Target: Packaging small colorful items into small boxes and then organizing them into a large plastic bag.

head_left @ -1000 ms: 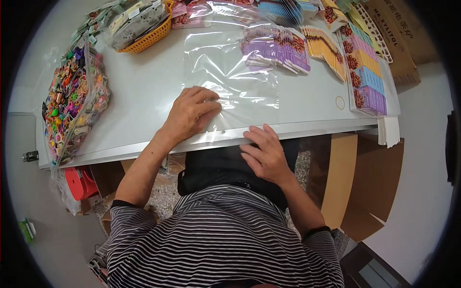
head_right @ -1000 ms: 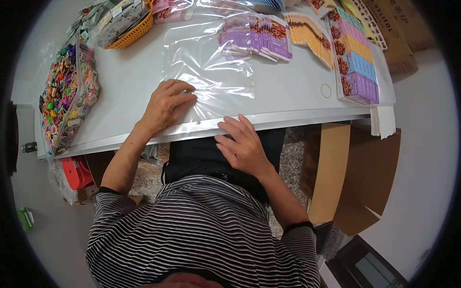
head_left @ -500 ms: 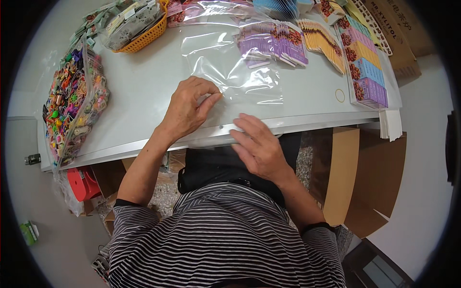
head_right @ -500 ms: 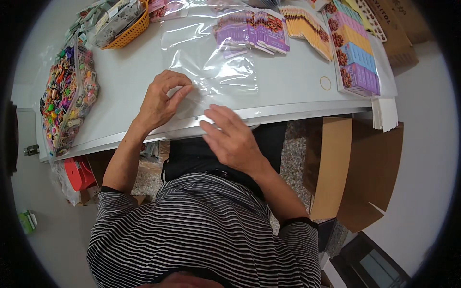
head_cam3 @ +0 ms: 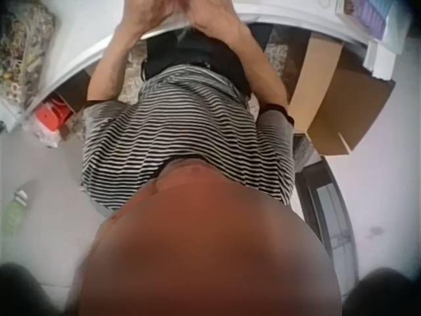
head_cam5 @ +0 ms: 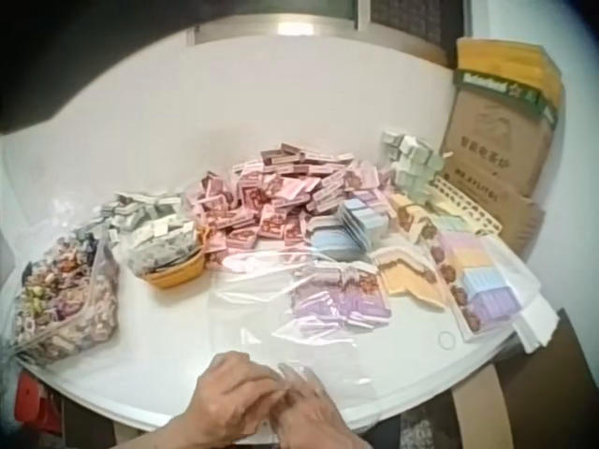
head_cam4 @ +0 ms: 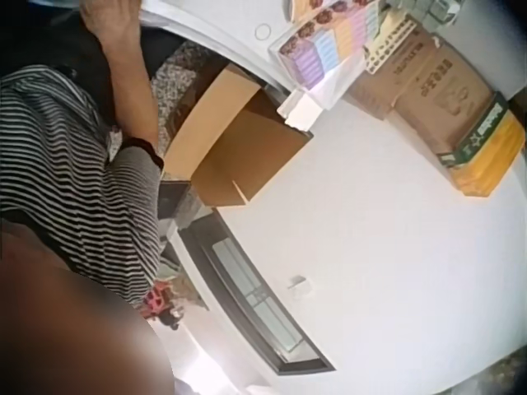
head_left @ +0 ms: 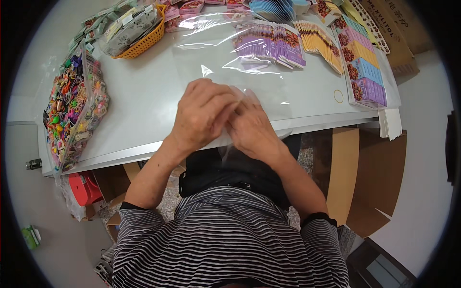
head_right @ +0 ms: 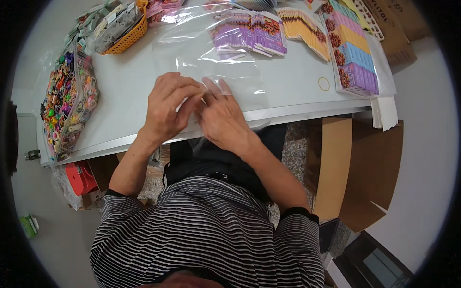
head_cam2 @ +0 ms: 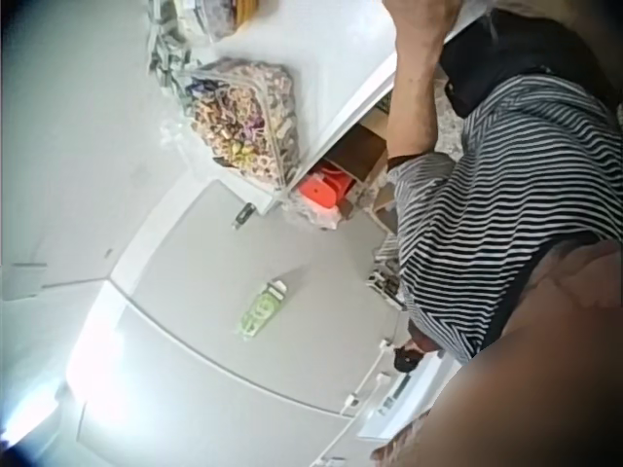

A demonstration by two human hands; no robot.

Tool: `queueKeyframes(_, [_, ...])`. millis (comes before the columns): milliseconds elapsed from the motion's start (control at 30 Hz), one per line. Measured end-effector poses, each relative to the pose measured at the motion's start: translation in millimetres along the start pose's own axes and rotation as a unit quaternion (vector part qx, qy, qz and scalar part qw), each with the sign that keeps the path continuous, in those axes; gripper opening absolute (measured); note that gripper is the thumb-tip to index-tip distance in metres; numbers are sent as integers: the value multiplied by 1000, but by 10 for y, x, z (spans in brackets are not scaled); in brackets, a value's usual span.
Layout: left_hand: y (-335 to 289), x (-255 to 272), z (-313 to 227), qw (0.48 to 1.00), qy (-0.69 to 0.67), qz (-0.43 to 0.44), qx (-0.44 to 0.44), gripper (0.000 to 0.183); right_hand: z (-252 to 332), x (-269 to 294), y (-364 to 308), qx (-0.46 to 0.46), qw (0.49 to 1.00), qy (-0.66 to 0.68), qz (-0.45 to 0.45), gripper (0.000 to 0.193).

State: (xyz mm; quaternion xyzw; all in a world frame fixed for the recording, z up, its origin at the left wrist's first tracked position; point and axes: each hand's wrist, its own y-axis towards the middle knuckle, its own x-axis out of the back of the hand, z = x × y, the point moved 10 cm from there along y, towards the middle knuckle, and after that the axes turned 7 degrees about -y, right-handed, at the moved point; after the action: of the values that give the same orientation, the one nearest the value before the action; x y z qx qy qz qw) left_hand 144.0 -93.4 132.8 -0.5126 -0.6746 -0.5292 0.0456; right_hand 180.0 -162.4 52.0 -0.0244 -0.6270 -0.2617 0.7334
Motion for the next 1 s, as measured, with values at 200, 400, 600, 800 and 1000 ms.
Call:
queueKeyframes(200, [131, -10, -338, 999, 2, -18, -41, 26, -196, 295, 325, 94, 958, 225, -152, 51])
queueKeyframes(400, [96, 75, -481, 997, 15, -68, -44, 26, -385, -177, 669, -142, 952, -51, 266, 38])
queueKeyframes(600, [149, 122, -590, 993, 27, -103, -40, 25, 12, 226, 732, 157, 957, -197, -146, 45])
queueKeyframes(800, [193, 193, -791, 992, 10, -97, -76, 21, -600, 84, 1204, -117, 989, 93, -14, 75])
queueKeyframes(1000, [242, 343, -873, 992, 38, -97, -70, 20, -548, 340, 1494, -116, 950, 290, -11, 75])
